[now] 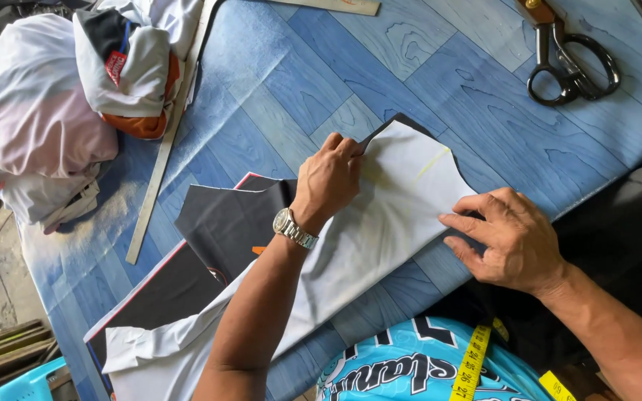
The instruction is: The person cuts a white fabric along marked lines using large shears on a blue table. They then measure the cut piece with a yellow tape measure and place a black fabric piece on top of the white fabric.
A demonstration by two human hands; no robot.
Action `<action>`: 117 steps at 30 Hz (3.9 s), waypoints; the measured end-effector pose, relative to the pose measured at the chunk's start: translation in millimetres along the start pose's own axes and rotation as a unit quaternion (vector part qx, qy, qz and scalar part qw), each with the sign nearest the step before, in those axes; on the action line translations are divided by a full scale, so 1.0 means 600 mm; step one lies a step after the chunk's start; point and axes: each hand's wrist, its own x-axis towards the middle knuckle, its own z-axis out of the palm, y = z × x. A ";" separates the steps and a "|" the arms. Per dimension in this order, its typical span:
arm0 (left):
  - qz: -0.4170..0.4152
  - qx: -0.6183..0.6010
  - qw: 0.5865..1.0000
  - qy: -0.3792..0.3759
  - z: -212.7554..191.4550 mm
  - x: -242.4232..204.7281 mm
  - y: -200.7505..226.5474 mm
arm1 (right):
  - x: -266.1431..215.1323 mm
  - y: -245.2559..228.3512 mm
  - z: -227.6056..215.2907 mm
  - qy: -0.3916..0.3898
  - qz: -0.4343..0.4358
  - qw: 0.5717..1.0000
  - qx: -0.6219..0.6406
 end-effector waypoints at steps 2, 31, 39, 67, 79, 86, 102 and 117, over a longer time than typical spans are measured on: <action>-0.006 -0.022 1.000 -0.004 0.001 -0.001 0.003 | -0.003 0.001 0.002 -0.007 0.005 1.000 -0.003; -0.023 -0.036 0.998 0.052 -0.035 -0.090 -0.033 | -0.001 -0.028 0.001 -0.021 -0.008 1.000 -0.015; -0.077 -0.043 0.996 0.007 -0.028 -0.075 -0.040 | -0.009 -0.026 -0.001 -0.051 -0.008 0.998 -0.023; 0.194 0.050 0.972 0.122 0.011 -0.063 0.044 | -0.002 -0.064 -0.010 -0.051 -0.004 0.995 -0.086; 0.215 0.018 0.966 0.145 0.025 0.001 0.023 | -0.038 -0.060 -0.015 -0.079 0.022 0.992 -0.097; 0.215 0.010 0.966 0.146 0.015 -0.004 0.028 | -0.031 -0.057 -0.032 -0.084 0.049 0.990 -0.098; 0.204 -0.007 0.966 0.161 0.017 -0.007 0.026 | -0.069 -0.105 -0.001 -0.191 0.016 0.977 -0.089; 0.246 0.085 0.965 0.013 0.031 -0.020 0.017 | -0.031 -0.104 -0.002 -0.164 0.051 0.980 -0.101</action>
